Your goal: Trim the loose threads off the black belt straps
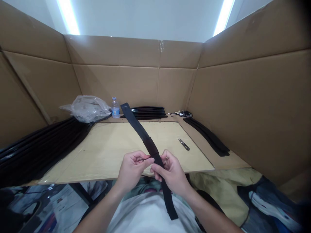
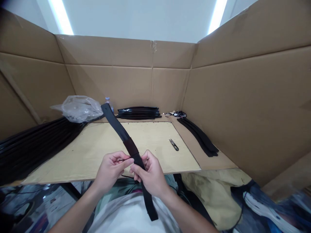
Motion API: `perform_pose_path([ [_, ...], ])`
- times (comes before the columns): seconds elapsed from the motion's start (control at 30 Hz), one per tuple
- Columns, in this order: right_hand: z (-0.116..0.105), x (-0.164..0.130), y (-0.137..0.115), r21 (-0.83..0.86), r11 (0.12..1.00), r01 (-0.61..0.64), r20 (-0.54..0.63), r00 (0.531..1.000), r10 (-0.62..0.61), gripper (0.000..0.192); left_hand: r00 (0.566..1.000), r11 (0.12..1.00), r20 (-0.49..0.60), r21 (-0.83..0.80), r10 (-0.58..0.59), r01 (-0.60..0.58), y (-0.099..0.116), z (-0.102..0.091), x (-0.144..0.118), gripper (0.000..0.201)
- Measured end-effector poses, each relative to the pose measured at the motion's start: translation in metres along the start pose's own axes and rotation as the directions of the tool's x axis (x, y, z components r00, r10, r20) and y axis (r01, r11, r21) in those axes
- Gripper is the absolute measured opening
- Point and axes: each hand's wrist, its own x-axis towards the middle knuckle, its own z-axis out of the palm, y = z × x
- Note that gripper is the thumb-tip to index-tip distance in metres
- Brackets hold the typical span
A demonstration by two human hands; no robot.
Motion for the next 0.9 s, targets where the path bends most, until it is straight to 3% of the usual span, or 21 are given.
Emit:
perform_pose_path([
  [0.1,-0.001,0.001,0.000,0.071,0.997,0.043,0.034,0.998,-0.046,0.025,0.999,0.999,-0.023,0.033,0.029,-0.029,0.003,0.002,0.000,0.018],
  [0.23,-0.004,0.004,0.004,0.181,0.983,-0.010,0.069,0.998,-0.003,0.022,0.999,0.999,-0.042,0.035,0.027,-0.025,0.003,0.001,0.003,0.021],
  [0.37,-0.009,0.008,0.010,0.130,0.992,-0.010,0.051,0.999,0.004,0.019,0.999,0.999,-0.032,0.001,-0.035,0.035,-0.003,-0.004,0.009,0.021],
  [0.5,-0.011,0.011,0.008,0.059,0.997,-0.043,0.080,0.996,0.038,0.039,0.997,0.997,0.014,-0.015,-0.079,0.079,-0.005,-0.006,0.010,0.024],
  [0.6,-0.009,0.010,0.002,0.024,0.996,-0.091,0.107,0.990,0.088,0.027,0.992,0.994,0.064,-0.023,-0.107,0.108,-0.005,-0.006,0.009,0.024],
  [0.7,-0.007,0.007,-0.002,0.032,0.988,-0.150,0.140,0.980,0.145,0.031,0.986,0.990,0.104,-0.037,-0.128,0.133,-0.005,-0.007,0.007,0.026],
  [0.9,-0.008,0.006,-0.002,0.086,0.995,-0.060,0.183,0.982,0.043,0.028,0.977,0.980,0.140,-0.100,-0.159,0.174,-0.005,-0.008,0.008,0.024],
])
